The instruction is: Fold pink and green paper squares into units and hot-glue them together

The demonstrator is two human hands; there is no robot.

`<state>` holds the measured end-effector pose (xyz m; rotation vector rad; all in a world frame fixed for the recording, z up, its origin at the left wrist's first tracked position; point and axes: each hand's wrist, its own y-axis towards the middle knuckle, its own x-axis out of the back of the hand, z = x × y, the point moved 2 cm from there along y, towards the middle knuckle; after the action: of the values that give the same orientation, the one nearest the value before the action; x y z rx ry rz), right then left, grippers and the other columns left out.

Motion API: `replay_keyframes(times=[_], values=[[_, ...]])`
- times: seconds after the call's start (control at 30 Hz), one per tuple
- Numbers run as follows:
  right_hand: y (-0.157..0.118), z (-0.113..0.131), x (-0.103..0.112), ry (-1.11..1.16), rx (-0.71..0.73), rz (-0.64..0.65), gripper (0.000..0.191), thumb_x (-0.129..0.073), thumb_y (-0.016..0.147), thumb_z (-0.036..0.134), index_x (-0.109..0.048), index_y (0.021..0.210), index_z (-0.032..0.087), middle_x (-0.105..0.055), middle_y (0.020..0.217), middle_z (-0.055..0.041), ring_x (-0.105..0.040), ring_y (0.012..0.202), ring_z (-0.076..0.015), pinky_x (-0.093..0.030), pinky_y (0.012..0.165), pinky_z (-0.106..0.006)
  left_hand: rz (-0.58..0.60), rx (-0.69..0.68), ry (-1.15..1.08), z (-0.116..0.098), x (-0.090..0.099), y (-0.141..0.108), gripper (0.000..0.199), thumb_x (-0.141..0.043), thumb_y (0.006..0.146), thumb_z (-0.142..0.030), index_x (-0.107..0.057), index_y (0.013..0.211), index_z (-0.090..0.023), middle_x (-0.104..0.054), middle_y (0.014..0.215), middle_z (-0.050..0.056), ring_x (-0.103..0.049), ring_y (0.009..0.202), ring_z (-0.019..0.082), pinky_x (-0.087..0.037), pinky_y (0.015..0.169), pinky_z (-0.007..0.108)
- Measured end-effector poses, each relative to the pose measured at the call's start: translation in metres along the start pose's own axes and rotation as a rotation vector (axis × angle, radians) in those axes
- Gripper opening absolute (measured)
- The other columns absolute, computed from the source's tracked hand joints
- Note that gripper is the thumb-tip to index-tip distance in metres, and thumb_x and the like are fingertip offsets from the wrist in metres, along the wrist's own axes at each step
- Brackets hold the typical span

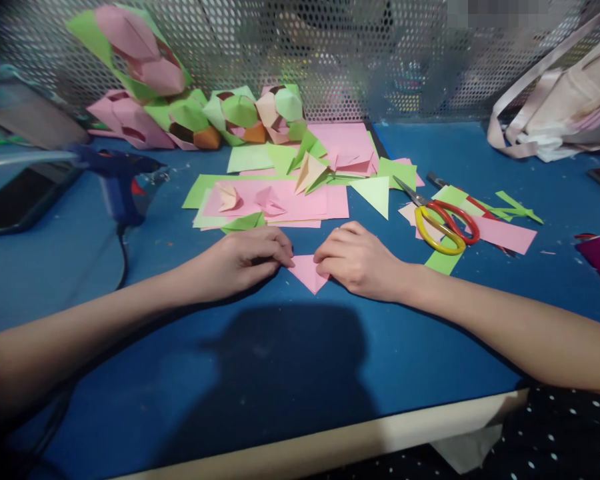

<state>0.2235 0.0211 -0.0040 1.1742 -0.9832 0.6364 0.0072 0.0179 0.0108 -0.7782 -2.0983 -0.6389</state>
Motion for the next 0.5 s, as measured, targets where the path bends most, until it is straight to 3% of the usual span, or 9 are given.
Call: replay_keyframes(times=[0.5], values=[[0.0016,0.0055,0.0032,-0.132,0.063,0.117,0.023,-0.041,0.092,0.013,-0.065,0.09,0.017,-0.067,0.105,-0.002,-0.054,0.095,-0.0168,-0.032,0.084,-0.036,-0.079,-0.021,0.22,-0.0008,-0.002,-0.0013,0.022,-0.046,0.08,-0.005,-0.066,0.077,-0.013,-0.06,0.083,0.007,-0.058,0.08,0.017,-0.048,0.073,0.029]])
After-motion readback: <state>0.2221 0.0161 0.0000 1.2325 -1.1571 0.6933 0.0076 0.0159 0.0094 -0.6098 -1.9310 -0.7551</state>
